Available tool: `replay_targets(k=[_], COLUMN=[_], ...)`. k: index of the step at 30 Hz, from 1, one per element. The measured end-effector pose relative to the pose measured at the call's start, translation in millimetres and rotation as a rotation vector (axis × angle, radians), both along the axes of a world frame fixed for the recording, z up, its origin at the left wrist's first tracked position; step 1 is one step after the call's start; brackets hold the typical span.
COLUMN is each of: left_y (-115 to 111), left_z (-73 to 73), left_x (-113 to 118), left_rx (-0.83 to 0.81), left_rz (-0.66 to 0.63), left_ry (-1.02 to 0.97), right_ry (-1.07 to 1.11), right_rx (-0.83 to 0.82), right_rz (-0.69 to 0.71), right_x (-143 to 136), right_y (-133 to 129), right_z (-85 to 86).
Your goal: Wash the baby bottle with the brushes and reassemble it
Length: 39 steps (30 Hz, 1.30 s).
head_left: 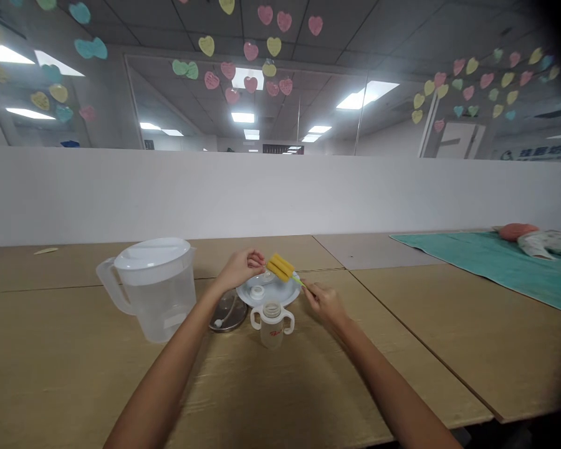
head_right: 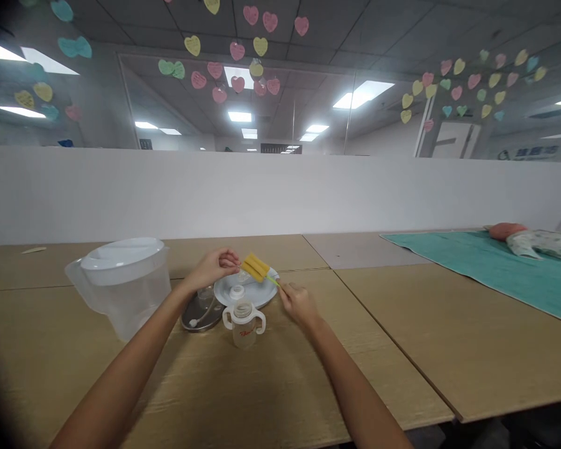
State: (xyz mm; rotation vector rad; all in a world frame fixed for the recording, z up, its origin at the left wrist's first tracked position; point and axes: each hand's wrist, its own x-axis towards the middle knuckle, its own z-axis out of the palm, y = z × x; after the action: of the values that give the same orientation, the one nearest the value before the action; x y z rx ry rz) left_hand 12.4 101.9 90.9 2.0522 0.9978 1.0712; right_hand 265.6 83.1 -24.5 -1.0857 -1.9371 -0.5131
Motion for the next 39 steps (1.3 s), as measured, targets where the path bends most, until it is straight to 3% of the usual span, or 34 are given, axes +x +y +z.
replay_targets(k=[6, 8, 11, 13, 17, 20, 22, 25, 31, 36, 39], left_y=[-32.2, -33.8, -31.2, -29.3, -27.3, -24.1, -20.8, -14.5, 1.8, 4.2, -1.1], left_z=[20.5, 21.7, 22.4, 24.4, 31.0, 31.5, 26.9, 13.4, -14.0, -11.5, -7.9], left_x=[5.1, 8.1, 7.1, 2.1, -15.5, -30.2, -37.0, -39.6, -36.0, -39.1, -27.2], left_rx=[0.009, 0.144, 0.358, 0.400, 0.354, 0.302, 0.161, -0.062, -0.161, -0.154, -0.057], left_rz=[-0.111, -0.046, 0.153, 0.250, 0.321, 0.450, 0.489, 0.445, 0.471, 0.456, 0.455], left_ry=[0.027, 0.097, 0.248, 0.315, 0.480, 0.737, 0.933, 1.110, 1.220, 1.249, 1.215], right_ry=[-0.106, -0.119, -0.167, -0.164, -0.119, -0.034, 0.012, 0.023, -0.012, -0.008, -0.009], right_rx=[0.092, 0.100, 0.119, 0.130, 0.134, 0.116, 0.108, 0.109, 0.094, 0.055, 0.037], right_rz=[-0.048, 0.008, 0.082, 0.096, 0.093, 0.089, 0.075, 0.060, 0.061, 0.053, 0.050], right_x=[1.1, 1.5, 0.5, -0.8, -1.4, 0.5, 1.9, 2.6, 1.7, 2.6, 2.4], right_y=[0.5, -0.8, -3.4, -4.9, -5.9, -5.4, -4.8, -4.5, -4.4, -1.9, -1.3], right_z=[-2.8, -3.6, -3.8, -3.2, -1.0, 0.5, 1.1, 1.4, 0.2, -2.6, -2.9])
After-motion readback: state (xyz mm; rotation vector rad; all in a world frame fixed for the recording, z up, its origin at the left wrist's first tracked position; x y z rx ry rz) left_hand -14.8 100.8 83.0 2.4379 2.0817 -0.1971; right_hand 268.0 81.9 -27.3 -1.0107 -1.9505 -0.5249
